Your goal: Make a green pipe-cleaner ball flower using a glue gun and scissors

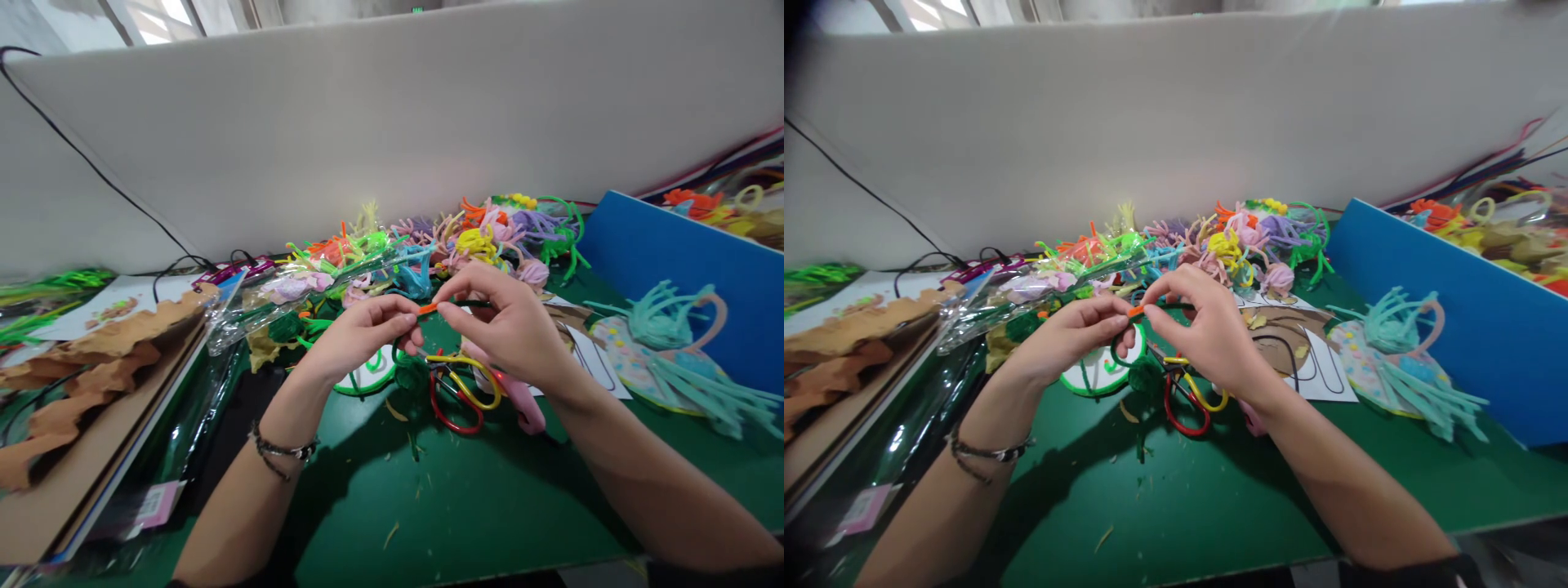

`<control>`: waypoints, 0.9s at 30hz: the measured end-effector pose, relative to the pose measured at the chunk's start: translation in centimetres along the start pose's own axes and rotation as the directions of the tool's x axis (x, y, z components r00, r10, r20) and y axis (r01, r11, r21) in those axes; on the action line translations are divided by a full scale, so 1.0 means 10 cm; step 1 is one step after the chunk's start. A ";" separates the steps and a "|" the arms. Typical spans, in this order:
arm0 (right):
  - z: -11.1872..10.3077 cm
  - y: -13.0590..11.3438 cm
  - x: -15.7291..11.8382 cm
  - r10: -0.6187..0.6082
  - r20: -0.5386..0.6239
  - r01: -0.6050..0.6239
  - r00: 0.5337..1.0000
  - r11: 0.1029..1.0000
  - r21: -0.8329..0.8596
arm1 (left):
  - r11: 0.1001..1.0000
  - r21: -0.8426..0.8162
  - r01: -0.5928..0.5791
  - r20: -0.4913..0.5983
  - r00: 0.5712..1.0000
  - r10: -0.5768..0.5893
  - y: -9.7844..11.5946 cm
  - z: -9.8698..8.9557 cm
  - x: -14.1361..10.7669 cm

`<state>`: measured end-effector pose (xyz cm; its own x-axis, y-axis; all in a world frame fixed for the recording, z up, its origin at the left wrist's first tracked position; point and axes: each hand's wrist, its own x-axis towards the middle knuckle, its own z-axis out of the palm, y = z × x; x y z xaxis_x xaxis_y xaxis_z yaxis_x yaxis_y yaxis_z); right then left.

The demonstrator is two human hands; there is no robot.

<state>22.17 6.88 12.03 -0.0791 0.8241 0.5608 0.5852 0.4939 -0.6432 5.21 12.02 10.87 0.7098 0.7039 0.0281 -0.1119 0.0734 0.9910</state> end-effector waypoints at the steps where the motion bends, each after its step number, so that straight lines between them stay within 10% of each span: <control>1: 0.00 0.00 0.00 -0.003 0.007 0.003 1.000 1.000 -0.011 | 1.000 -0.020 -0.006 -0.007 1.000 0.006 0.00 0.00 0.00; 27: -0.04 0.02 0.03 -0.104 0.071 0.110 0.992 0.990 -0.085 | 0.997 -0.080 0.011 0.002 1.000 -0.011 -0.05 -0.01 0.04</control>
<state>22.60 7.10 12.34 -0.1973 0.7857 0.5863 0.6395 0.5564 -0.5305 5.48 12.27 10.33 0.7125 0.7015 0.0174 -0.1596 0.1379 0.9775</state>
